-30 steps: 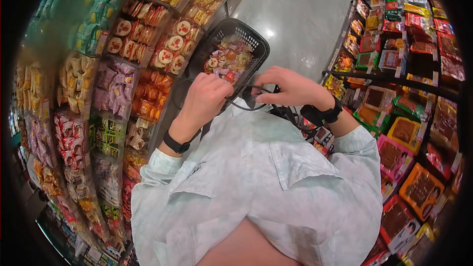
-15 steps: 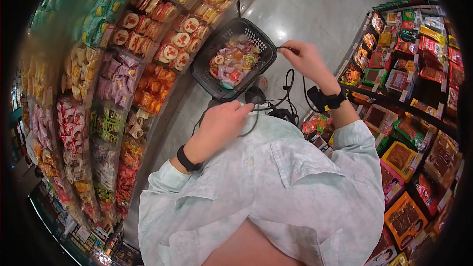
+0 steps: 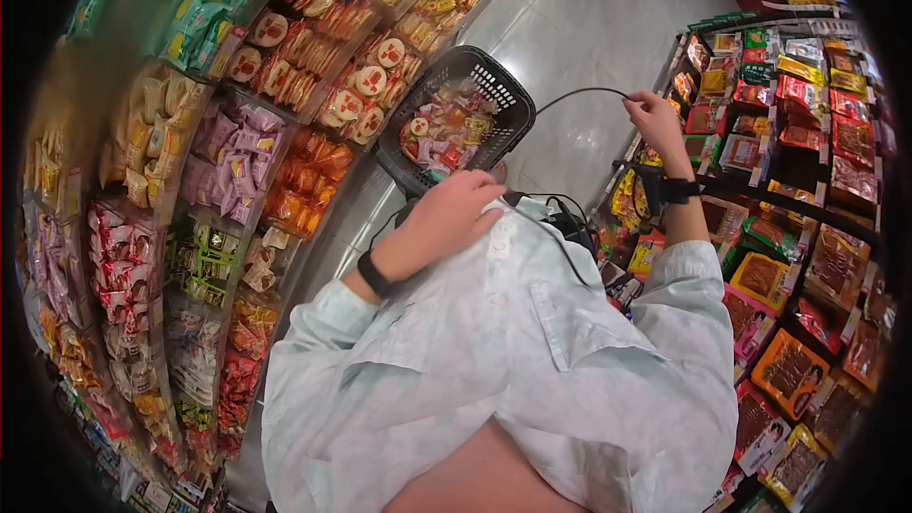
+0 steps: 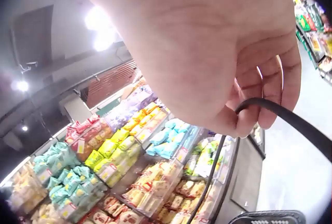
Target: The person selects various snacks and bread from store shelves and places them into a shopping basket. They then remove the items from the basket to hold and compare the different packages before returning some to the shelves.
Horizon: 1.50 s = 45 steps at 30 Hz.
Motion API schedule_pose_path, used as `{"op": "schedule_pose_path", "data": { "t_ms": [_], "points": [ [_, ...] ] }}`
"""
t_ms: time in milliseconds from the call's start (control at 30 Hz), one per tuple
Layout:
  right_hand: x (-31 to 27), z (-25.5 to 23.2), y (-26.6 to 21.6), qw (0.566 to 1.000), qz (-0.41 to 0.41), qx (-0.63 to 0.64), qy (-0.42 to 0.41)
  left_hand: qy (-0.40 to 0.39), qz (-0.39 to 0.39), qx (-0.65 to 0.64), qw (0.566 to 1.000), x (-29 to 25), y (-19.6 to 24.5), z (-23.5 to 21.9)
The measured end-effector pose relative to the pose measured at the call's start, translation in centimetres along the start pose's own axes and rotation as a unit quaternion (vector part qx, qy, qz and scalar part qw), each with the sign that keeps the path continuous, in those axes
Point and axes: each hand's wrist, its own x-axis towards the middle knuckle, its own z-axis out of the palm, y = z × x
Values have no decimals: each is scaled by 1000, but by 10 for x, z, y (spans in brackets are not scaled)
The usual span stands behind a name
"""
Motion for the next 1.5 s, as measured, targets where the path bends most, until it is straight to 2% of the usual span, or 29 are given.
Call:
{"op": "schedule_pose_path", "data": {
  "t_ms": [67,100,167,233,300,367,433,467,500,533,567,633,700,733,767,800,833,867,900,933,1000,1067,1133,1167,1200,1300,1367,1500],
  "points": [
    [-7,-14,28,996,13,-90,23,31,34,-45,998,8,-14,13],
    [-7,-25,49,991,18,-130,36,-2,27,-44,999,12,-11,10],
    [-17,-47,83,990,111,-90,14,-70,9,-41,997,18,0,2],
    [-23,-63,157,982,97,-145,78,-51,10,-45,998,16,-10,13],
    [-37,-79,201,970,203,-98,90,-57,-17,-54,997,9,-19,14],
    [-46,-85,253,966,240,-29,92,-24,-44,-64,997,2,-37,24],
    [-52,-94,280,942,310,15,124,-10,-98,-86,991,-1,-42,26],
    [-54,-99,315,928,318,50,187,-13,-136,-103,985,-1,-42,24],
    [-66,-110,297,911,326,35,251,-16,-175,-119,977,0,-39,23],
    [-65,-119,325,876,354,86,317,-5,-189,-111,976,2,-34,23],
    [-68,-131,352,858,399,70,316,3,-206,-116,972,4,-33,25],
    [-63,-133,384,830,416,75,365,17,-240,-129,962,7,-35,37],
    [-50,-117,428,883,355,129,280,24,-249,-123,960,10,-34,47],
    [-41,-112,419,904,321,155,235,29,-254,-120,959,14,-32,51],
    [-33,-103,410,902,352,190,160,25,-259,-112,959,19,-28,54],
    [-18,-81,438,926,306,183,125,21,-264,-103,959,23,-23,55],
    [-14,-80,383,924,327,185,67,15,-269,-94,959,25,-20,56],
    [-3,-69,368,948,281,141,54,16,-268,-90,959,27,-18,60],
    [19,-52,378,972,222,57,50,17,-269,-86,959,28,-17,64],
    [36,-41,369,977,205,33,39,20,-268,-82,960,29,-16,66],
    [65,-20,332,986,120,115,-2,12,-287,-76,955,30,-15,67],
    [104,6,311,985,61,144,-69,8,-305,-80,949,30,-17,68],
    [116,21,231,983,32,139,-113,8,-324,-95,941,23,-27,71],
    [124,33,205,981,-8,133,-139,11,-334,-91,938,18,-34,74],
    [130,45,182,977,-48,126,-164,15,-344,-86,935,11,-44,78],
    [143,94,116,971,-76,77,-214,12,-409,-98,907,-15,-78,90],
    [153,146,98,959,-97,48,-261,1,-464,-118,878,-41,-108,106],
    [175,263,84,931,-114,-7,-348,-34,-542,-115,832,-102,-197,163]
  ]
}}
